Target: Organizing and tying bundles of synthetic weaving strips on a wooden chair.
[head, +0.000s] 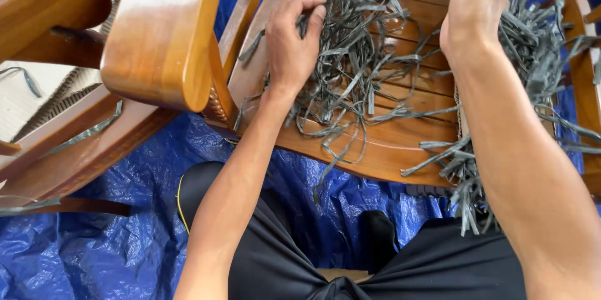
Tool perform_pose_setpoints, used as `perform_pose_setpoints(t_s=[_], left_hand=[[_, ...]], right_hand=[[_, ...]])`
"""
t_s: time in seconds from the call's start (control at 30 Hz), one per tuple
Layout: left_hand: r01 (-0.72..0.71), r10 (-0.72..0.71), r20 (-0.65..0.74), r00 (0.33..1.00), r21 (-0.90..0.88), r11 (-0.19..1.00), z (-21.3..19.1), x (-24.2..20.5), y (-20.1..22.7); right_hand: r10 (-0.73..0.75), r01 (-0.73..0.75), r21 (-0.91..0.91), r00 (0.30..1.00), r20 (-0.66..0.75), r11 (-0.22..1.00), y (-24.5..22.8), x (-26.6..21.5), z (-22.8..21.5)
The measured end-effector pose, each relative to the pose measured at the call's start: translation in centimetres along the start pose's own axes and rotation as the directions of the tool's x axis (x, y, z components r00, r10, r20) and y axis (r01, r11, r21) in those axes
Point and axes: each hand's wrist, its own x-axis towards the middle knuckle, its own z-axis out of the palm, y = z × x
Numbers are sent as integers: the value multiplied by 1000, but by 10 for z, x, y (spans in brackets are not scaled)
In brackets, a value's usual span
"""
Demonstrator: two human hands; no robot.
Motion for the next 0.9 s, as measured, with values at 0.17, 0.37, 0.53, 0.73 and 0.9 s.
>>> perform_pose_setpoints(t_s=[0.17, 0.37, 0.53, 0.73, 0.9], left_hand=[[135, -171, -3, 985, -599, 789, 9, -5, 7], [341, -355, 146, 923, -735, 585, -5, -15, 8], [428, -291, 315, 904, -649, 629, -4, -44, 38], [359, -159, 406, 900, -481, 800, -12, -65, 80], [275, -84, 469, 879, -355, 894, -19, -67, 103]], right_hand=[[242, -235, -77, 963, 117, 969, -73, -81, 42], [483, -477, -73, 869, 107, 876, -65, -151, 30], [535, -533, -61, 829, 166, 844, -48, -182, 24], [468, -464, -64, 866, 178, 883, -72, -176, 47], [473, -478, 0, 867, 157, 878, -67, -171, 35]])
